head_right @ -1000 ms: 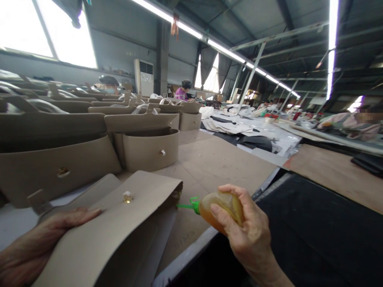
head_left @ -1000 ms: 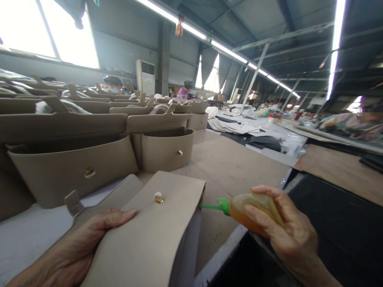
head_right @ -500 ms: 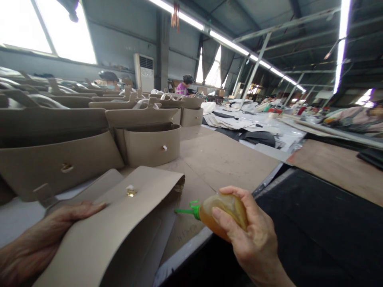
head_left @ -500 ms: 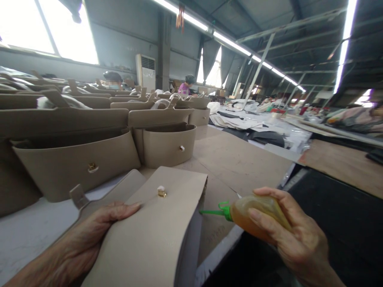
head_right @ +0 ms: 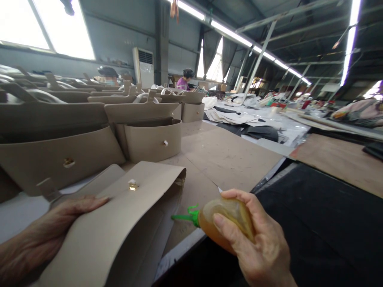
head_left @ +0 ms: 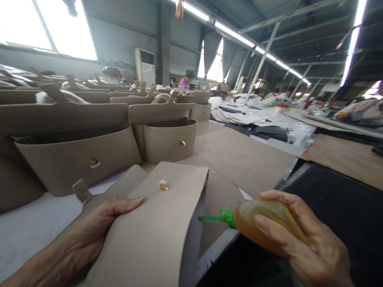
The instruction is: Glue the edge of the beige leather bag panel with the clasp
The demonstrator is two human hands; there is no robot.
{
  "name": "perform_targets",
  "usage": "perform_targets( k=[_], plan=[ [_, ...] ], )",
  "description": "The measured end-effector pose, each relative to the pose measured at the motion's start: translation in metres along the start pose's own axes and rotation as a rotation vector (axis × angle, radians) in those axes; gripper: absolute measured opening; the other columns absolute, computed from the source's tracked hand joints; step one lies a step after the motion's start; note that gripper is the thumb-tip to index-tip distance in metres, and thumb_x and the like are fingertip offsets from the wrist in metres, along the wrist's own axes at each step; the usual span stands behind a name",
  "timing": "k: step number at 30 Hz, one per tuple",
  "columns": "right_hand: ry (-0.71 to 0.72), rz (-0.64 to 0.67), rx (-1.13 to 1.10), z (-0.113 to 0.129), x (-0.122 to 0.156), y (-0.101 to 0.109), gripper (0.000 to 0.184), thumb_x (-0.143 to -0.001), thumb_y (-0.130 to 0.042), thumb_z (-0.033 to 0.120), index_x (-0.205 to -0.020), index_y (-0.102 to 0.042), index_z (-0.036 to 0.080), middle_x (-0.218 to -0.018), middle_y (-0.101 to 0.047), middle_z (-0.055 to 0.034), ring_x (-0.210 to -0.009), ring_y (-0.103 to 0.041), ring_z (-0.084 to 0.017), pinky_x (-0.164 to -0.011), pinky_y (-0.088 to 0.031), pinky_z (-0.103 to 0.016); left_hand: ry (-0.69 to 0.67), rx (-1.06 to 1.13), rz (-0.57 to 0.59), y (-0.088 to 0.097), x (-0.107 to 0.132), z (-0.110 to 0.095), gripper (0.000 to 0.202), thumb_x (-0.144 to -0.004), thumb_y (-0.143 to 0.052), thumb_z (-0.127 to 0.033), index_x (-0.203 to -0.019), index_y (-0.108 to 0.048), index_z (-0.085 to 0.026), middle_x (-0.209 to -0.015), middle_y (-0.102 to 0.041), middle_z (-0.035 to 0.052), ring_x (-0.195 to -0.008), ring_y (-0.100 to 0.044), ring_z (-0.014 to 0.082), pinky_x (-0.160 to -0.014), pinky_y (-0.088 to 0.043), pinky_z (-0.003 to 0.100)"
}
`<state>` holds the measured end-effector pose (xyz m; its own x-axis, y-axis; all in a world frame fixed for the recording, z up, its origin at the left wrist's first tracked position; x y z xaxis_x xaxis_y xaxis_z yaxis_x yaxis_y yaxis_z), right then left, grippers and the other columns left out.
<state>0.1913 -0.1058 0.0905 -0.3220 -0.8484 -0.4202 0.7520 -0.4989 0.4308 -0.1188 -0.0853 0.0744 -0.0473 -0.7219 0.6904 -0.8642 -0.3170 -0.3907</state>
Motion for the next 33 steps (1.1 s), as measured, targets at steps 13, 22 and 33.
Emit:
perform_targets(
  k=[13,22,33],
  plan=[
    [-0.059,-0.007,-0.024,0.001,0.016,0.006,0.030,-0.063,-0.068,0.060,-0.085,-0.063,0.040,-0.069,-0.065,0.0123,-0.055,-0.056,-0.013,-0.049,-0.044,-0.019,-0.015,0.045,0.079,0.005,-0.005,0.000,0.025,-0.050,-0.086,-0.007,-0.070,-0.070,-0.007,-0.065,-0.071,0.0129,-0.053,-0.068,0.0272,-0.050,-0.059,0.035],
    [0.160,-0.055,0.071,-0.018,-0.006,0.005,0.030,-0.071,-0.066,0.056,-0.091,-0.063,0.034,-0.064,-0.065,0.0093,-0.050,-0.058,-0.015,-0.046,-0.044,-0.022,-0.024,0.044,0.090,0.002,-0.002,0.001,0.022,-0.051,-0.085,-0.005,-0.068,-0.070,-0.007,-0.067,-0.071,0.0156,-0.054,-0.068,0.0269,-0.051,-0.059,0.035],
    [0.055,-0.027,0.044,-0.010,0.003,0.002,0.036,-0.068,-0.066,0.060,-0.092,-0.063,0.033,-0.070,-0.065,0.0076,-0.057,-0.060,-0.017,-0.051,-0.045,-0.024,-0.025,-0.011,0.071,-0.001,-0.002,-0.002,0.004,-0.074,-0.068,-0.007,-0.076,-0.071,-0.006,-0.068,-0.072,0.0148,-0.055,-0.068,0.0258,-0.052,-0.059,0.035]
  ],
)
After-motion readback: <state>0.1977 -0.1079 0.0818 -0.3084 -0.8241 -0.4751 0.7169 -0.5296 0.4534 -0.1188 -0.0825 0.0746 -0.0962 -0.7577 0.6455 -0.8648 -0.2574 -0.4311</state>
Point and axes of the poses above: each hand's wrist, its own x-axis away from the middle knuckle, its own y-axis out of the back of the hand, z = x × y, the point moved 1 cm from there along -x, towards the middle knuckle
